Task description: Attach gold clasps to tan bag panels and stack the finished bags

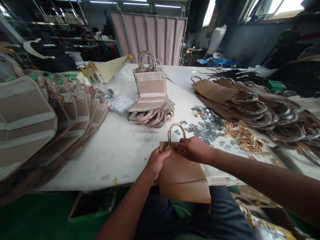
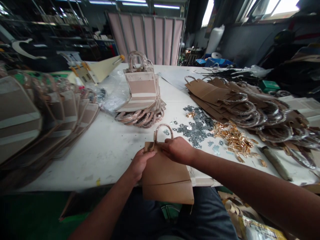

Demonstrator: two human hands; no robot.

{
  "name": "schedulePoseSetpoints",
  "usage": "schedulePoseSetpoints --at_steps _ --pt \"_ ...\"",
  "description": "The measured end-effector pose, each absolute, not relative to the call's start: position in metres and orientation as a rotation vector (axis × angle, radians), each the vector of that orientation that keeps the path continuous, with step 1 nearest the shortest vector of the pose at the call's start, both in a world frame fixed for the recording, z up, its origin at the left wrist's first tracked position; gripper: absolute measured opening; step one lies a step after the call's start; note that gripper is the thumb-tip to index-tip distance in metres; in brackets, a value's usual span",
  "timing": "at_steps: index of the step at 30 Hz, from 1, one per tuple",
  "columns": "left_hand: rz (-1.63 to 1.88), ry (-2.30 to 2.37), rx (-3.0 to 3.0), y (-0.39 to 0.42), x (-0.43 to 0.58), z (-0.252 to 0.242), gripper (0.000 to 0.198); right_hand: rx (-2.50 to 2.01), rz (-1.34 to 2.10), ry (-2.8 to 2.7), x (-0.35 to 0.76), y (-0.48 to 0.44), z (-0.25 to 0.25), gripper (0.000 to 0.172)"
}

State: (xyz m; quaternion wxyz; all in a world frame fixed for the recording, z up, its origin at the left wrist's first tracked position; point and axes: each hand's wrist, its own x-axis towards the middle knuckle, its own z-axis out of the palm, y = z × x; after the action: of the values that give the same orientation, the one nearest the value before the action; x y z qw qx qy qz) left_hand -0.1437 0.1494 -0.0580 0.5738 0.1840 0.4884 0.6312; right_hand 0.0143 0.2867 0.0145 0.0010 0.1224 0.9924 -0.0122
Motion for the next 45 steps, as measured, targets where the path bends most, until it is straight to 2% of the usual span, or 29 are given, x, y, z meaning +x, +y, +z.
schedulePoseSetpoints --at_steps 5,20,35,40,45 --pt "1.467 1.140 0.439 0.150 -0.144 -0.058 0.030 0.354 -0.026 3.190 0.018 0.287 0.002 0.014" --pt "1.493 1.119 0.401 0.149 -0.145 -0.057 0.031 0.391 -0.049 3.210 0.014 0.287 -0.002 0.028" --pt "1.514 1.090 0.382 0.150 -0.144 -0.056 0.032 0.586 -0.043 3.260 0.010 0.283 -0.004 0.022" --pt "1.507 1.046 0.392 0.148 -0.144 -0.055 0.036 0.568 -0.431 3.206 0.018 0.289 0.006 0.011" --pt "1.490 1.052 0.401 0.147 -0.144 -0.056 0.032 0.515 -0.726 3.069 0.014 0.303 0.018 0.014"
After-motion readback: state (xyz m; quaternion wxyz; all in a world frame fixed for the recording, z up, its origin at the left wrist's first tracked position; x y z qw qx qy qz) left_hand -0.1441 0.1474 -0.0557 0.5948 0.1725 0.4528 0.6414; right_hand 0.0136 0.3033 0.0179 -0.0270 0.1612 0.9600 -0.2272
